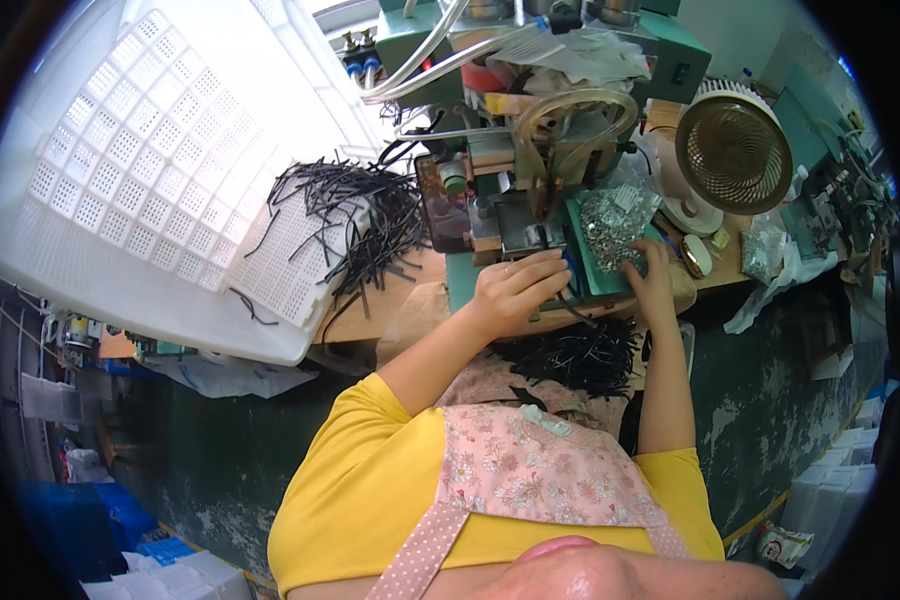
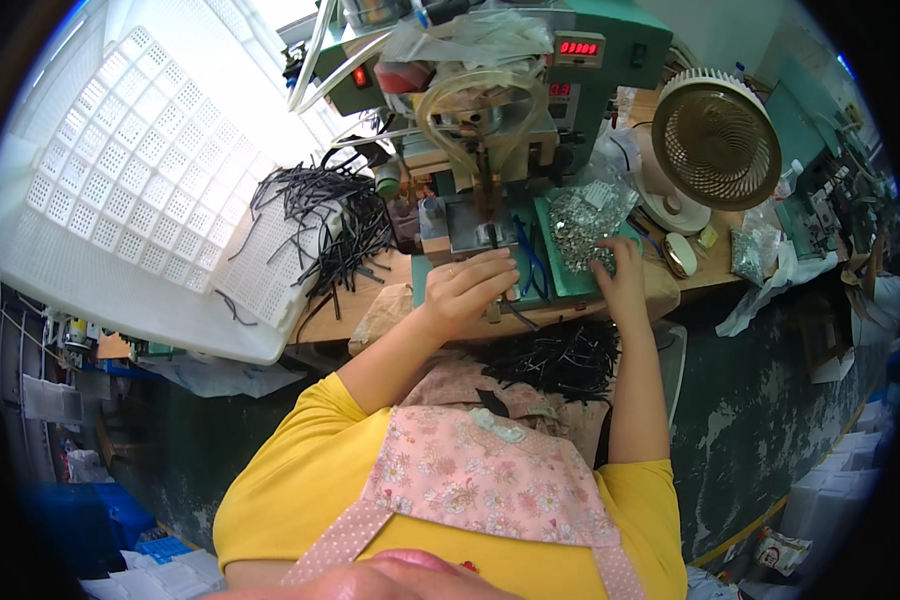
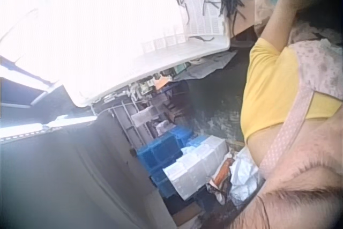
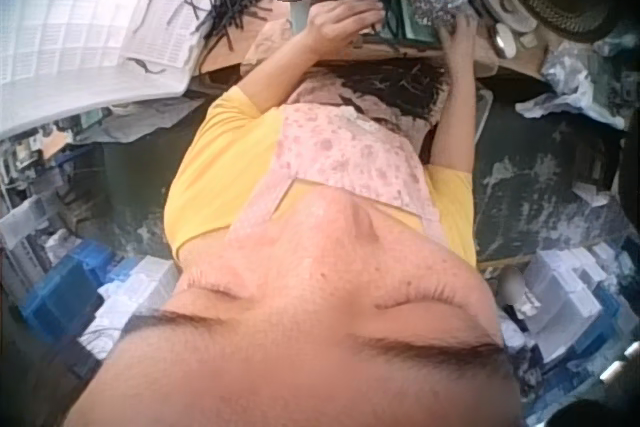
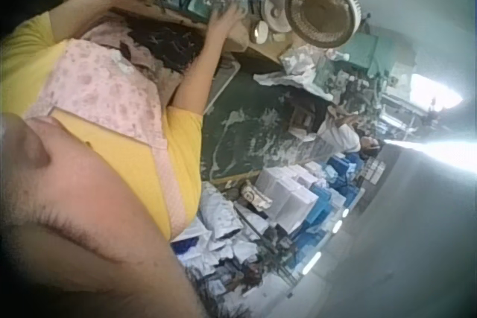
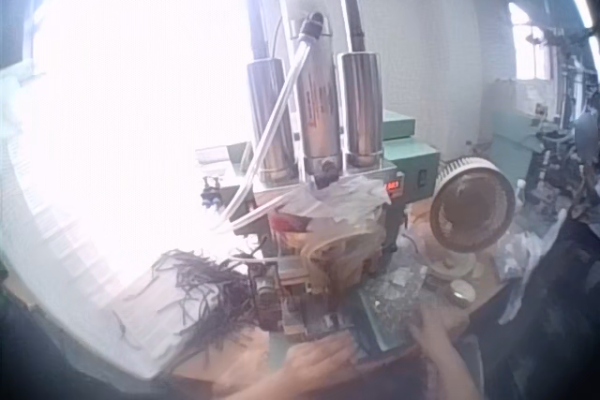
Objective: The person repeatedly picks small metallic components from a green tray and places them into a machine, then picks up black wires from a white basket and inserts them into the same machine. The cycle continues throughout the clip.
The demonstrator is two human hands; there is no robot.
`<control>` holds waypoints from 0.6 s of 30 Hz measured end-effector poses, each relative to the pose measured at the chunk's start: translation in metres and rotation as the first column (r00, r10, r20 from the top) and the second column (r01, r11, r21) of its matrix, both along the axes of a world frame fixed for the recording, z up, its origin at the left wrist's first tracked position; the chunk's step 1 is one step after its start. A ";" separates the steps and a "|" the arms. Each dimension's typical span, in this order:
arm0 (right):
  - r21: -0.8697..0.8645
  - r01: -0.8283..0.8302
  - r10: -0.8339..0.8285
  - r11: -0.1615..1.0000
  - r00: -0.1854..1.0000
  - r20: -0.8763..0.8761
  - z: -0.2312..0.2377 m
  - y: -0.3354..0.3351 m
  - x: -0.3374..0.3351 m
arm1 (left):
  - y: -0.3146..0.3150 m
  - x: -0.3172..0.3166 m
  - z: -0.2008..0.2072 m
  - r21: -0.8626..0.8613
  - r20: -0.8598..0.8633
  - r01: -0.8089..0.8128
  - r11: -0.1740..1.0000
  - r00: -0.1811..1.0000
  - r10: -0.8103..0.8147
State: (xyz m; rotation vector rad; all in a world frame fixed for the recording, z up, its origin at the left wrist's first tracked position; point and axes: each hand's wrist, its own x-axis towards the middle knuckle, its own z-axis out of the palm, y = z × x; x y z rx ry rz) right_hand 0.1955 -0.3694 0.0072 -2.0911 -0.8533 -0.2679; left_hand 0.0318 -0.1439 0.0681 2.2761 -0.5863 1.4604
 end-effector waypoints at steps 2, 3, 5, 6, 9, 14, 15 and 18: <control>-0.136 0.028 -0.011 0.990 0.992 0.123 -0.011 -0.001 -0.009 | 0.001 0.000 -0.001 -0.007 -0.002 0.005 1.000 1.000 -0.005; -0.183 0.041 -0.005 0.982 0.981 0.193 -0.015 0.001 -0.011 | 0.001 -0.001 -0.001 0.002 -0.001 -0.001 1.000 1.000 0.001; -0.167 0.068 -0.034 0.984 0.979 0.199 -0.020 0.010 -0.007 | 0.000 -0.001 -0.001 -0.029 -0.007 0.008 1.000 1.000 -0.008; -0.162 0.084 -0.052 0.983 0.981 0.189 -0.021 0.014 -0.005 | -0.002 -0.002 -0.002 -0.038 -0.013 0.013 0.999 1.000 -0.013; -0.105 0.091 -0.049 0.990 0.935 0.350 -0.020 0.030 0.006 | 0.001 -0.008 -0.004 -0.027 -0.054 -0.004 1.000 0.999 0.003; 0.089 0.155 -0.173 0.984 0.947 0.269 -0.024 0.046 0.001 | 0.070 -0.030 -0.032 -0.004 0.010 -0.329 0.944 0.944 0.329; 0.135 0.155 -0.185 0.979 0.948 0.259 -0.026 0.047 0.000 | 0.098 -0.034 -0.041 -0.071 -0.063 -0.422 0.904 0.906 0.418; 0.141 0.177 -0.207 0.974 0.948 0.240 -0.031 0.046 0.002 | 0.170 -0.046 -0.078 0.087 -0.331 -0.806 0.586 0.531 0.780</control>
